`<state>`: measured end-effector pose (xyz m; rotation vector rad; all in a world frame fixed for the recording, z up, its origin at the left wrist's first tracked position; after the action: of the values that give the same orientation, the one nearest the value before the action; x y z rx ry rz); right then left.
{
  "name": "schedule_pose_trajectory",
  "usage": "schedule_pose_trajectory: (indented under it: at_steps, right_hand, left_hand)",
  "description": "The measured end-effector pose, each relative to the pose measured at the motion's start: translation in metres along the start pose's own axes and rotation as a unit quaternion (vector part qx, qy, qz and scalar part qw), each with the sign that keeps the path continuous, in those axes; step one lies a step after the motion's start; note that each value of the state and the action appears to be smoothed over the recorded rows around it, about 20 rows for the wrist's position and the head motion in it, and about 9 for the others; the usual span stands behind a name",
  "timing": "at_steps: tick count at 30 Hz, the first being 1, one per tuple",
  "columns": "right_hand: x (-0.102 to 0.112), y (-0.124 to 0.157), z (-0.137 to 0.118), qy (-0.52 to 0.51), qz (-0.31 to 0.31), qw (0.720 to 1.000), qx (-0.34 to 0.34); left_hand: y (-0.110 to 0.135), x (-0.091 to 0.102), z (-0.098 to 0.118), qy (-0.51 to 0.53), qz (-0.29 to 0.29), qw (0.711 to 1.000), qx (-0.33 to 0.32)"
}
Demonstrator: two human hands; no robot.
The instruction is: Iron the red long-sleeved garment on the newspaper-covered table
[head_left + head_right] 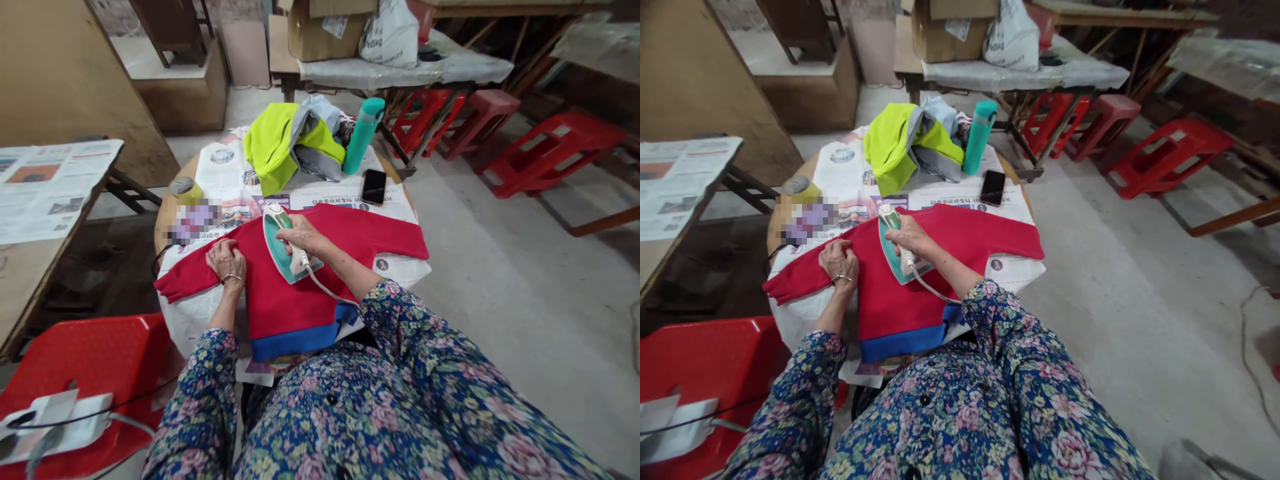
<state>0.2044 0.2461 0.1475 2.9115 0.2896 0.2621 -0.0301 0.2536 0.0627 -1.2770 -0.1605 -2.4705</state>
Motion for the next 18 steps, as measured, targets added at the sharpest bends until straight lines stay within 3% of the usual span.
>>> schedule_pose_trajectory:
  at_steps: [2, 7, 10, 13, 18]
  right_hand:
    - [-0.006, -0.001, -0.004, 0.001, -0.021, 1.000, -0.004]
    - [-0.038, 0.007, -0.010, 0.010, -0.141, 0.990, 0.008]
    - [-0.055, 0.015, -0.004, -0.001, -0.172, 0.985, 0.014]
    - [-0.067, 0.028, 0.004, -0.018, -0.175, 0.984, 0.010]
    - [-0.069, 0.051, 0.021, -0.035, -0.112, 0.993, -0.020]
  left_hand:
    - [-0.002, 0.002, 0.000, 0.008, 0.007, 1.000, 0.002]
    - [-0.006, 0.006, -0.002, 0.001, 0.016, 0.999, 0.029]
    - [-0.008, 0.008, -0.004, 0.004, 0.019, 0.999, 0.033]
    - [-0.010, 0.011, -0.004, 0.014, 0.024, 0.999, 0.030]
    - [-0.013, 0.011, -0.005, 0.039, 0.026, 0.999, 0.025]
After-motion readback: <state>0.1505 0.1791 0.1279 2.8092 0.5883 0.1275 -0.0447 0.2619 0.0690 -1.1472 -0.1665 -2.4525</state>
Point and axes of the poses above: each hand's wrist, its own y-axis away from the middle knuckle, its own x-axis out of the back of the hand, z = x × y, the point moved 10 cm from there along -y, towards the middle knuckle, and after that the axes turned 5 degrees about x, right-handed, at the moved point
